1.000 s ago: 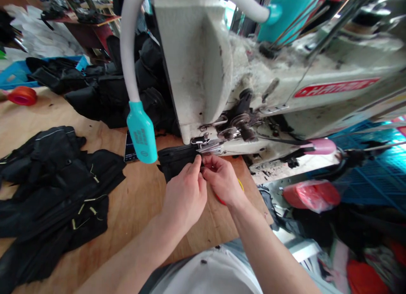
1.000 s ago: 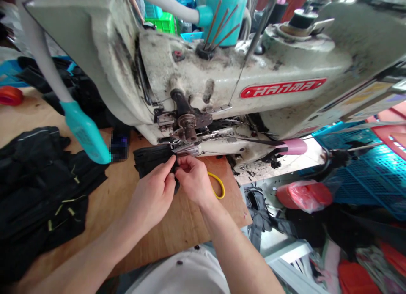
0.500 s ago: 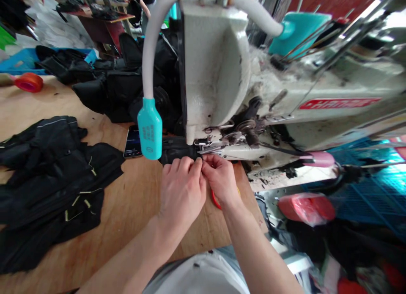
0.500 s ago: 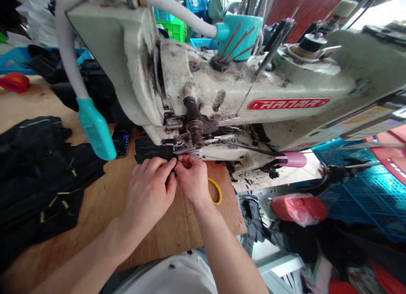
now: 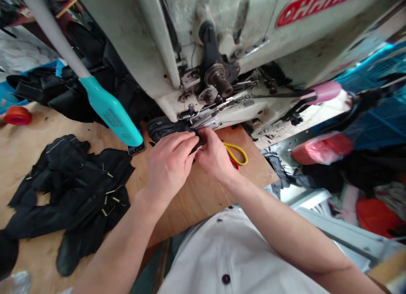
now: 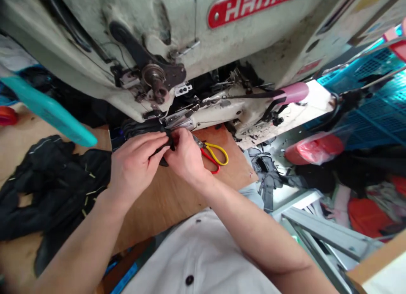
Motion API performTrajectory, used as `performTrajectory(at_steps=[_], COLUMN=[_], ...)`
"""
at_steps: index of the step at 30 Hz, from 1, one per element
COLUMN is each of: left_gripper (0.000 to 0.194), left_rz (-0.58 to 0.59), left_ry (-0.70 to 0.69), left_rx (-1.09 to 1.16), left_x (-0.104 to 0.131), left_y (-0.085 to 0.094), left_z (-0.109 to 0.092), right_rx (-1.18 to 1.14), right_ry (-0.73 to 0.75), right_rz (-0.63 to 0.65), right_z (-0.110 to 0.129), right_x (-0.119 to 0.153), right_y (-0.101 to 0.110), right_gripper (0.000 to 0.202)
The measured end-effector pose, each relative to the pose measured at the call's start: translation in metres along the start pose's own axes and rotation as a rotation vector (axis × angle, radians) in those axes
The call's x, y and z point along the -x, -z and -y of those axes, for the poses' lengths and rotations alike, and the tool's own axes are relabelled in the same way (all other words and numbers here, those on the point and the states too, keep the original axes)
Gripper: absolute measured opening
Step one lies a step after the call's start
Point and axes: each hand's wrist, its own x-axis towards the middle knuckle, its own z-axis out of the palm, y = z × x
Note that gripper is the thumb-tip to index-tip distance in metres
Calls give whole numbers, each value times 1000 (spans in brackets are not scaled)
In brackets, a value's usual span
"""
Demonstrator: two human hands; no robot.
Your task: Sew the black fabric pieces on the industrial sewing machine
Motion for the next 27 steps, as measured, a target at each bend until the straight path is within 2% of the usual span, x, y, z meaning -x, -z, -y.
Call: performTrajectory(at_steps=[4,6,9,15,23,27], left_gripper=[27,30,31,27,23,26], left_rz=[200,231,236,161,91,-72], left_ry=[-199,-253,-262,-277,-248,-151], left_rx=[-129,-188,-210,-142,-97,-62], left_x=[3,7,10,7,-6,6], left_y=[5,5,2,-5,-11,-13], left_z=[10,12,12,15,34,31], right_rx=[101,81,19,-117,-268,-313], right_ry=[66,50,26,-17,-79,-130], right_rz=[-15,-7,21,85,90,90], right_z=[-7,-10,-14,-19,-14,-7], right_x=[7,9,10,4,-19,-22], right_y=[17,21,20,16,6,6], right_gripper=[5,3,6,7,11,19])
